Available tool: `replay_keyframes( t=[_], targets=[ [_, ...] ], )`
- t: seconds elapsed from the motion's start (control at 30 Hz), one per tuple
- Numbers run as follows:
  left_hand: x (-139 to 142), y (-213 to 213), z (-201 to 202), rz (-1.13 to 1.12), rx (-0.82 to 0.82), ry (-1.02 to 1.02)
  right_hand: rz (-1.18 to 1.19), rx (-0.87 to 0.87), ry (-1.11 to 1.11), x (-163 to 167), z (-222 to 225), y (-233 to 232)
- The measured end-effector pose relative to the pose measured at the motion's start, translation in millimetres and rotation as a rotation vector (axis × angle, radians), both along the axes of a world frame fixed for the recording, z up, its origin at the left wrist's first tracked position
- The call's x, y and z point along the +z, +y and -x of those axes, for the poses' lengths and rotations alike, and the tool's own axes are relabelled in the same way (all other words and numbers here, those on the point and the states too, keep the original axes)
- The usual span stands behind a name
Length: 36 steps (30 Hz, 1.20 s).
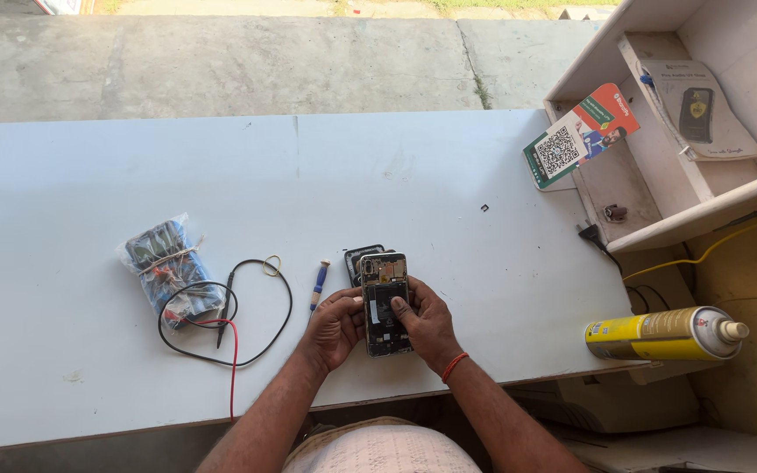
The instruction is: The person works at a counter disassembling a smartphone. They peel a rubber band off the phone, pry off the back cover, remove the battery, and manipulate internal components with their hands, using a screwdriver placed on the counter. They repeatedly open, close, and reposition the phone and its parts while handling other phones on the counter.
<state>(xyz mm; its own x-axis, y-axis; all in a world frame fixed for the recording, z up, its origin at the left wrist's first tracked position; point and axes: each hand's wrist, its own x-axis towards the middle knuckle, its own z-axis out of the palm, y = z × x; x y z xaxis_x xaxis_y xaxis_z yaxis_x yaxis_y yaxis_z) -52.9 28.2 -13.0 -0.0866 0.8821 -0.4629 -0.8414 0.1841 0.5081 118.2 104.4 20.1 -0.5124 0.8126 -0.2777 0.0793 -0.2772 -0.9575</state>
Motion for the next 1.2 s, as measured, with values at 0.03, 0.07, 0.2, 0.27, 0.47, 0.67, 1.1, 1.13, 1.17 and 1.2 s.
replay_keyframes(
  t=[0.03, 0.07, 0.2, 0.27, 0.47, 0.67, 1.1, 1.13, 1.17, 1.2],
  targets=[
    [0, 0, 0, -0.011, -0.004, 0.002, -0.002, 0.003, 0.007, 0, 0, 0],
    [0, 0, 0, -0.022, -0.008, 0.005, -0.003, 0.004, -0.009, 0, 0, 0],
    [-1, 0, 0, -0.021, -0.007, 0.009, -0.018, 0.007, -0.051, 1, 0, -1],
    [-1, 0, 0, -0.031, -0.006, 0.005, -0.028, 0.007, -0.055, 1, 0, -1],
    [0, 0, 0, -0.035, -0.008, 0.009, -0.037, 0.012, -0.059, 2, 1, -1],
    [-1, 0, 0, -0.048, -0.008, -0.016, -0.027, 0.012, -0.058, 0, 1, -1],
    [5, -5, -12, 0.034, 0.124, 0.053, 0.159, -0.036, 0.071, 3, -5, 6],
    [5, -7, -13, 0.045, 0.179, 0.106, 0.23, -0.055, 0.116, 4, -6, 9],
    [4, -14, -14, 0.061, 0.236, 0.16, 0.303, -0.067, 0.193, 5, -8, 12],
    [3, -19, -13, 0.079, 0.291, 0.213, 0.378, -0.08, 0.268, 6, -12, 16]
  ],
)
